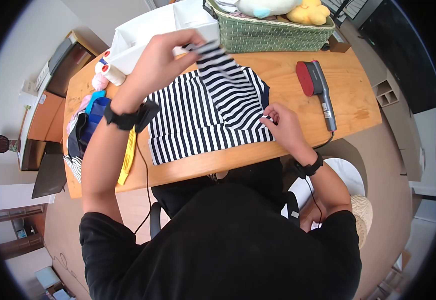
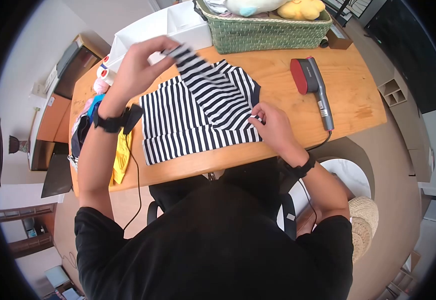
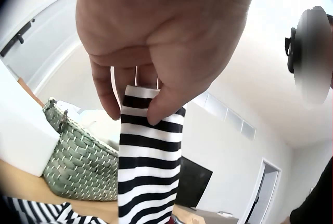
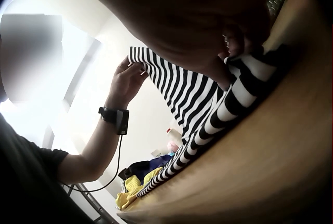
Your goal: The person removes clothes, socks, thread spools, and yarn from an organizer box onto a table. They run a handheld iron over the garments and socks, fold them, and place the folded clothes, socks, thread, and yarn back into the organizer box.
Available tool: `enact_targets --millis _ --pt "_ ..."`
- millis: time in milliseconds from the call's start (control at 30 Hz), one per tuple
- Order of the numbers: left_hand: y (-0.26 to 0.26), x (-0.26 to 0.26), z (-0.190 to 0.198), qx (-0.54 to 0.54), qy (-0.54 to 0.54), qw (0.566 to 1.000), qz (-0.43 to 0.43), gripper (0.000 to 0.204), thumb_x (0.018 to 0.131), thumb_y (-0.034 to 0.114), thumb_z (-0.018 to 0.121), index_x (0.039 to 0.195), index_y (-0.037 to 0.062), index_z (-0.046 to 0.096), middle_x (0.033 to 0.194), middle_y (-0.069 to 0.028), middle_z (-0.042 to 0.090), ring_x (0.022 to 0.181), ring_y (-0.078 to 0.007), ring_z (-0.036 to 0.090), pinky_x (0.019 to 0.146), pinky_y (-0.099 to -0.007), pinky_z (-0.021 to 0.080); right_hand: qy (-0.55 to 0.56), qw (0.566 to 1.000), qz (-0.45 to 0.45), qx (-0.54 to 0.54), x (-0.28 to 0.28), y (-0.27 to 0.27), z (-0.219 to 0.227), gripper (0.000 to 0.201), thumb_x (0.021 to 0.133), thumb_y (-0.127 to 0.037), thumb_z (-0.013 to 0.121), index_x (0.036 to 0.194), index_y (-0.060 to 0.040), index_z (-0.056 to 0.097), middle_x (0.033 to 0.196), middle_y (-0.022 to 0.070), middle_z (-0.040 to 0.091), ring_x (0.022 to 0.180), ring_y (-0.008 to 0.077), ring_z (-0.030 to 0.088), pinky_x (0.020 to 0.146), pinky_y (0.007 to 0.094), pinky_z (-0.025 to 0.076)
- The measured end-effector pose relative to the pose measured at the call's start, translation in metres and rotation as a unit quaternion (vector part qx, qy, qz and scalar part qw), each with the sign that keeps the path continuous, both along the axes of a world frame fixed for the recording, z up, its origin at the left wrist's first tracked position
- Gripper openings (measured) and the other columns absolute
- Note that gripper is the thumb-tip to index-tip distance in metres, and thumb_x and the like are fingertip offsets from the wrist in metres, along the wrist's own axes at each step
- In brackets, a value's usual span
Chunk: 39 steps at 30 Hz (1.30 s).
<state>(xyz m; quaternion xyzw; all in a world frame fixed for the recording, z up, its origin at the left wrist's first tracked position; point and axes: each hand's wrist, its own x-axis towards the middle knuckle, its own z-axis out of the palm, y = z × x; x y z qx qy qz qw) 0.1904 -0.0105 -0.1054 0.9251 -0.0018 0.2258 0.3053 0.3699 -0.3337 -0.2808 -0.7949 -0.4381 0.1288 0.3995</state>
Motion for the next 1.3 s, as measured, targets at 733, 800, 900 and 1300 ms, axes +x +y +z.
enact_targets --millis 733,800,900,1300 --pt "-0.013 -0.190 -0.143 -0.045 0.098 0.989 0.103 0.041 0.076 -0.020 0.074 0.103 0.0090 0.085 0.141 -0.0075 0.075 0.124 -0.0300 0.067 0.106 -0.0421 0.055 -0.256 0.954 0.141 0.067 -0.015 -0.026 0.001 0.020 0.085 0.008 0.077 0.100 -0.0039 0.070 0.104 0.0114 0.066 0.098 0.0347 0.070 0.083 0.0460 0.059" --pt "-0.015 -0.191 -0.148 0.031 0.103 0.987 0.119 0.039 0.076 -0.017 0.078 0.101 0.0107 0.087 0.140 -0.0072 0.075 0.120 -0.0312 0.066 0.107 -0.0438 0.055 -0.258 0.952 0.152 0.064 -0.015 -0.026 0.001 0.020 0.084 0.008 0.075 0.099 -0.0037 0.070 0.104 0.0116 0.065 0.097 0.0349 0.070 0.082 0.0461 0.059" --pt "-0.018 -0.193 -0.148 0.026 0.093 0.988 0.117 0.040 0.075 -0.018 0.078 0.102 0.0104 0.088 0.138 -0.0077 0.075 0.118 -0.0295 0.066 0.104 -0.0417 0.057 -0.260 0.952 0.150 0.063 -0.015 -0.025 0.002 0.020 0.084 0.009 0.074 0.098 -0.0041 0.069 0.102 0.0119 0.063 0.097 0.0349 0.069 0.082 0.0460 0.058" --pt "-0.049 -0.192 -0.154 -0.061 0.124 0.946 0.295 0.030 0.098 0.004 0.088 0.123 -0.0044 0.077 0.090 -0.0110 0.072 0.074 -0.0216 0.068 0.071 -0.0348 0.058 -0.108 0.989 0.092 0.047 -0.021 -0.015 0.017 0.015 0.098 -0.008 0.083 0.108 -0.0010 0.074 0.103 0.0152 0.068 0.097 0.0355 0.071 0.082 0.0440 0.058"
